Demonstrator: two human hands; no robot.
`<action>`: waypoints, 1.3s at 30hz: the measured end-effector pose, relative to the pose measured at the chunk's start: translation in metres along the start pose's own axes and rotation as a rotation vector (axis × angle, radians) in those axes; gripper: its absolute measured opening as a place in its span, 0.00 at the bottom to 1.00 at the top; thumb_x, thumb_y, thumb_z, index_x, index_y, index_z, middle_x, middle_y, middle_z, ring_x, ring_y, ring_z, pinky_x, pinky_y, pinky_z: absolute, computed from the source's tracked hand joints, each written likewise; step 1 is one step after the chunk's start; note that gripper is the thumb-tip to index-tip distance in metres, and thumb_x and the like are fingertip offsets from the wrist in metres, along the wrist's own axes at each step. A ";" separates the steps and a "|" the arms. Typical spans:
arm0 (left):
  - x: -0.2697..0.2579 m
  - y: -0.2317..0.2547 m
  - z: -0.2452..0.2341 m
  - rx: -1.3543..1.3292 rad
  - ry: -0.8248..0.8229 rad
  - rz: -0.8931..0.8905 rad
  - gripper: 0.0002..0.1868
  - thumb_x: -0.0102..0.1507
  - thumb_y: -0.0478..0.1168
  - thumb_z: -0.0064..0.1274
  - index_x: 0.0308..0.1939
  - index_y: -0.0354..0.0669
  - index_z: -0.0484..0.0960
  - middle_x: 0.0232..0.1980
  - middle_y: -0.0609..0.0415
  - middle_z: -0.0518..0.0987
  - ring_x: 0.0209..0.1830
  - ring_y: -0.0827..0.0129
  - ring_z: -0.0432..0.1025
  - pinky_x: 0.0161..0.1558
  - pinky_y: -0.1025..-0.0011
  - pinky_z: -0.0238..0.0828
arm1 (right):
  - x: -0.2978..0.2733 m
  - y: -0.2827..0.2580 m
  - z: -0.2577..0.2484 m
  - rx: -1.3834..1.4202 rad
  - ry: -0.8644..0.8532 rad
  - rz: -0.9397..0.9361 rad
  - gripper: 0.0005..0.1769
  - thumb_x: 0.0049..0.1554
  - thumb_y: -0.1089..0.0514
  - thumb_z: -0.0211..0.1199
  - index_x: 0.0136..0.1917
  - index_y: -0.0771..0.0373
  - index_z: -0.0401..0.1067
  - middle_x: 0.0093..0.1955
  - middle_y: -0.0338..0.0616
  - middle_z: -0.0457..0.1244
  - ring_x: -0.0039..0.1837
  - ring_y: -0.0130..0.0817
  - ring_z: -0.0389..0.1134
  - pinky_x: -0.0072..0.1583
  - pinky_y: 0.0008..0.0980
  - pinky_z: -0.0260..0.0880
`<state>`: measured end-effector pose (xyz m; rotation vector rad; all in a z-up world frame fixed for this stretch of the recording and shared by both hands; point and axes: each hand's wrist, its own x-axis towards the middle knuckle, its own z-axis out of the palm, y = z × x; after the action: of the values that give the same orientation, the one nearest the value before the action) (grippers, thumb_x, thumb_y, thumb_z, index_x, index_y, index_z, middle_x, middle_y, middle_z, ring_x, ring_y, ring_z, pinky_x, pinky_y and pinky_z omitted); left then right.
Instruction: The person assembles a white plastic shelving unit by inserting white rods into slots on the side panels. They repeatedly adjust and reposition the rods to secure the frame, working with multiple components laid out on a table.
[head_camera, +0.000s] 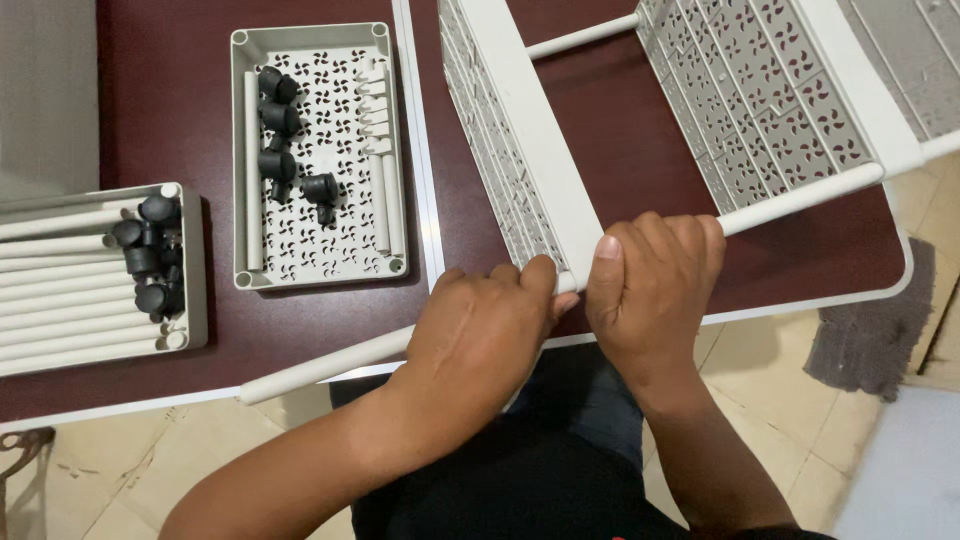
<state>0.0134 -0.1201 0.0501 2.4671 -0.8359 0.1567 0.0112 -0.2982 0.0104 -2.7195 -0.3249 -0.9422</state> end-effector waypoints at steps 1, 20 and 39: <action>0.000 0.001 0.001 0.028 0.025 -0.004 0.16 0.69 0.47 0.50 0.31 0.41 0.74 0.21 0.48 0.76 0.17 0.56 0.72 0.27 0.59 0.66 | 0.000 0.001 0.000 0.005 0.005 -0.010 0.23 0.73 0.54 0.42 0.36 0.60 0.63 0.37 0.43 0.54 0.47 0.42 0.54 0.61 0.46 0.55; -0.016 0.008 0.006 0.125 0.212 0.020 0.08 0.65 0.41 0.55 0.37 0.44 0.74 0.34 0.55 0.73 0.32 0.61 0.73 0.34 0.61 0.63 | 0.000 0.008 -0.004 0.060 0.027 -0.112 0.22 0.72 0.51 0.46 0.38 0.60 0.65 0.37 0.44 0.54 0.46 0.43 0.55 0.58 0.46 0.55; -0.039 0.004 0.000 0.335 0.208 -0.085 0.17 0.68 0.51 0.54 0.31 0.46 0.72 0.23 0.58 0.71 0.21 0.65 0.69 0.28 0.64 0.62 | 0.000 0.010 -0.002 0.107 0.020 -0.146 0.24 0.72 0.51 0.43 0.35 0.59 0.64 0.34 0.43 0.54 0.43 0.41 0.53 0.56 0.45 0.54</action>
<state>-0.0199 -0.1018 0.0414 2.7285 -0.6566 0.5528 0.0126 -0.3084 0.0104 -2.6159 -0.5597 -0.9587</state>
